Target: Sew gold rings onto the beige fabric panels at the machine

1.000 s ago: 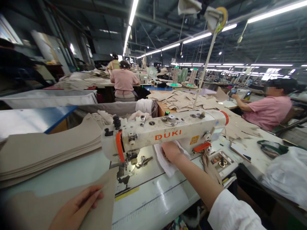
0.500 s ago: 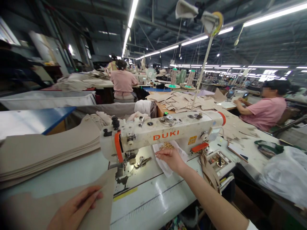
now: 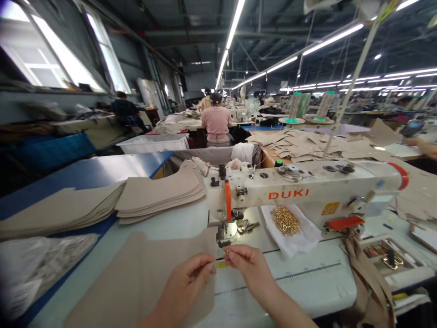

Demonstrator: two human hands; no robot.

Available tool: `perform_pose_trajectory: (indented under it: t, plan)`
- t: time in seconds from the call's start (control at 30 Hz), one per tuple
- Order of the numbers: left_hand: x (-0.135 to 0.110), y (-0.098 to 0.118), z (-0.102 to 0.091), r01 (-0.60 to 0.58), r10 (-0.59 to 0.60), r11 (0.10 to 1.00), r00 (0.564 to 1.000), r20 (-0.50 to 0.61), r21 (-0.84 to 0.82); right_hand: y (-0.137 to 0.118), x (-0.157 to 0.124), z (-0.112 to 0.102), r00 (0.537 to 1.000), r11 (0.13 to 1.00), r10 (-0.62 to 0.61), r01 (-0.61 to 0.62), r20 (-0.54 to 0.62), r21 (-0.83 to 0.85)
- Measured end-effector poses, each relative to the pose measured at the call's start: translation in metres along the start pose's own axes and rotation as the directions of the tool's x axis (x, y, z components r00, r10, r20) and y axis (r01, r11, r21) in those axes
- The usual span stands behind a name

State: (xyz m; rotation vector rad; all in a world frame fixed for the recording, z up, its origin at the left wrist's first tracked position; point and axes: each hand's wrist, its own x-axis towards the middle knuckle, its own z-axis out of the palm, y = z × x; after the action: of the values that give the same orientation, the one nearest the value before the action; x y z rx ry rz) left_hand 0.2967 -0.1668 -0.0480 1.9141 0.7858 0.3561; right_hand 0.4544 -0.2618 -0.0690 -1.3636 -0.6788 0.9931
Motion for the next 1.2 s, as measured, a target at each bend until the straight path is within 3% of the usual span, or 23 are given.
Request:
perform_pose_trajectory:
  t: [0.13, 0.3, 0.47, 0.67, 0.77, 0.83, 1.0, 1.13, 1.2]
  plan:
    - [-0.003, 0.003, 0.002, 0.025, -0.029, 0.997, 0.998, -0.059, -0.077, 0.014, -0.002, 0.018, 1.000, 1.000, 0.007, -0.007, -0.016, 0.003]
    - [-0.005, 0.000, 0.002, 0.056, -0.063, 0.997, 0.990, -0.124, -0.059, 0.016, -0.007, 0.028, 0.998, 0.999, -0.031, 0.032, -0.051, 0.007]
    - [-0.007, 0.001, 0.004, 0.064, -0.066, 0.998, 0.985, -0.160, -0.020, 0.018, -0.012, 0.032, 0.982, 0.975, -0.166, 0.150, -0.091, -0.162]
    - [-0.011, 0.002, 0.009, 0.022, -0.018, 0.999, 0.989, -0.146, 0.027, 0.024, -0.015, 0.032, 0.937, 0.816, -0.344, 0.269, -0.056, -0.511]
    - [-0.012, 0.002, 0.010, 0.011, -0.008, 1.000, 0.993, -0.115, 0.027, 0.024, -0.017, 0.035, 0.911, 0.706, -0.410, 0.340, 0.033, -0.622]
    - [-0.010, 0.001, 0.007, 0.022, -0.024, 0.999, 0.996, -0.091, -0.024, 0.022, -0.020, 0.038, 0.914, 0.682, -0.393, 0.364, 0.102, -0.634]
    - [-0.003, -0.004, -0.009, 0.121, -0.124, 0.962, 0.992, 0.004, -0.244, 0.007, -0.022, 0.035, 0.972, 0.844, -0.224, 0.231, 0.074, -0.484]
    - [-0.002, -0.006, -0.015, 0.175, -0.154, 0.925, 0.984, 0.088, -0.339, 0.000, -0.014, 0.032, 0.986, 0.933, -0.164, 0.167, 0.037, -0.318]
    - [-0.003, -0.005, -0.017, 0.199, -0.166, 0.909, 0.979, 0.118, -0.366, 0.002, -0.011, 0.034, 0.996, 0.980, -0.076, 0.082, 0.043, -0.184]
